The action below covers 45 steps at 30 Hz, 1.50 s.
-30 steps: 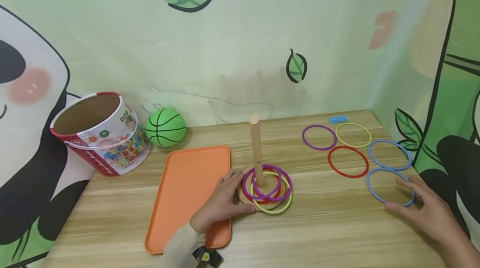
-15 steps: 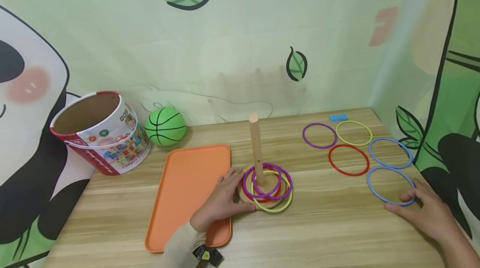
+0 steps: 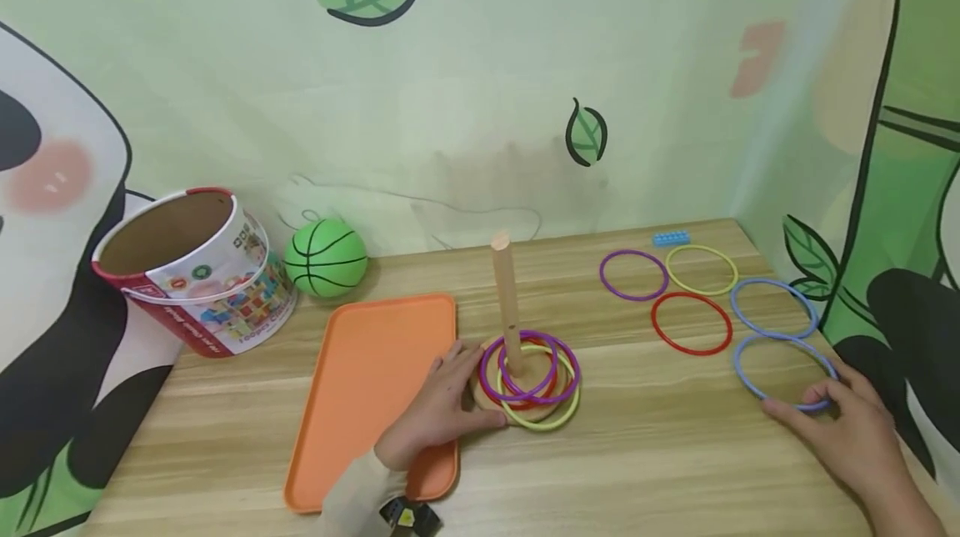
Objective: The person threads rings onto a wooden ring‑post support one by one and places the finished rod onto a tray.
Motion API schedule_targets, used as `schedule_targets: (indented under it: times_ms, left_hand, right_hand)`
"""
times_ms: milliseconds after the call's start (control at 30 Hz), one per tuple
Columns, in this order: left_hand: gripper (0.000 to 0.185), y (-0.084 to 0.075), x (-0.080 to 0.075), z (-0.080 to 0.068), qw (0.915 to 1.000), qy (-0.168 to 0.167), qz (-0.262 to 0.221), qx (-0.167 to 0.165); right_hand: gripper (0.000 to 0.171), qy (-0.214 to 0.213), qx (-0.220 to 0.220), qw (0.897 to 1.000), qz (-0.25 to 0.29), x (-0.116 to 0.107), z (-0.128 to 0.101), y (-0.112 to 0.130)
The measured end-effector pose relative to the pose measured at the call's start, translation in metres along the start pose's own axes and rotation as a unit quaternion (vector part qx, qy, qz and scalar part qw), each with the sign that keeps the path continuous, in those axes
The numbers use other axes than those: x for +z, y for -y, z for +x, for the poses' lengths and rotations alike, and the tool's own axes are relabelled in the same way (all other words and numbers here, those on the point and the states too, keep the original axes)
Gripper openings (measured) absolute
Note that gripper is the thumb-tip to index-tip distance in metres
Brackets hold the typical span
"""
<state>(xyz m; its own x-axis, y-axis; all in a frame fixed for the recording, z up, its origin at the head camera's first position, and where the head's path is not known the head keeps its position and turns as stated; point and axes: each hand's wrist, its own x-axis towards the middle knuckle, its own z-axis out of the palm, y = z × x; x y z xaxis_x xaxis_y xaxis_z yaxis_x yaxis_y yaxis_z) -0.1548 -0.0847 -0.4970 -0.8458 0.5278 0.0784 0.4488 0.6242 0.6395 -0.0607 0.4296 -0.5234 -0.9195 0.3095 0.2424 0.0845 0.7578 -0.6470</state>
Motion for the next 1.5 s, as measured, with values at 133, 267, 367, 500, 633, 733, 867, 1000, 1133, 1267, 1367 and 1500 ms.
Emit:
schedule_targets:
  times_ms: [133,267,367,500,633,733,867,1000,1133,1267,1367,1500]
  left_hand:
    - [0.107,0.0,0.001,0.0,1.0,0.0,-0.003,0.001]
    - [0.107,-0.001,0.001,0.0,0.9999,0.007,-0.009,-0.005]
    - [0.107,-0.001,0.001,0.0,0.9999,0.005,-0.009,-0.005]
    - [0.106,-0.001,0.001,0.001,1.0,-0.001,-0.003,-0.001]
    - [0.106,0.0,-0.001,0.0,1.0,-0.004,-0.001,0.001]
    - [0.106,0.0,-0.001,0.0,1.0,-0.004,-0.001,-0.001]
    - [0.106,-0.001,-0.001,0.0,1.0,0.003,-0.001,-0.008]
    - [0.106,0.001,0.0,0.0,1.0,0.001,0.002,-0.005]
    - [0.107,0.002,0.0,0.001,1.0,-0.003,0.002,0.0]
    - [0.106,0.002,0.001,0.001,1.0,-0.001,0.0,0.001]
    - [0.106,0.002,0.001,0.001,1.0,0.0,-0.003,0.0]
    - [0.107,0.001,0.001,0.0,1.0,0.001,-0.001,-0.001]
  right_hand:
    - [0.047,-0.043,0.014,0.999,0.014,-0.002,-0.003,0.003]
    - [0.046,-0.051,0.011,0.998,0.02,-0.004,-0.005,0.006]
    - [0.045,-0.048,0.015,0.998,0.03,-0.006,-0.004,0.007]
    - [0.042,-0.047,0.023,0.998,0.046,-0.007,-0.004,0.007]
    - [0.041,-0.04,0.02,0.998,0.049,-0.005,-0.003,0.01]
    - [0.042,-0.031,0.026,0.997,0.059,-0.004,-0.005,0.012]
    - [0.041,-0.023,0.039,0.995,0.085,-0.001,-0.01,0.02]
    - [0.036,-0.031,0.016,0.995,0.091,0.007,-0.015,0.036]
    - [0.038,-0.017,0.005,0.996,0.083,0.011,-0.016,0.046]
    - [0.038,-0.017,0.001,0.996,0.089,0.012,-0.017,0.047]
    - [0.038,-0.017,-0.002,0.995,0.096,0.011,-0.017,0.048]
    - [0.036,-0.018,-0.007,0.993,0.116,0.009,-0.014,0.05]
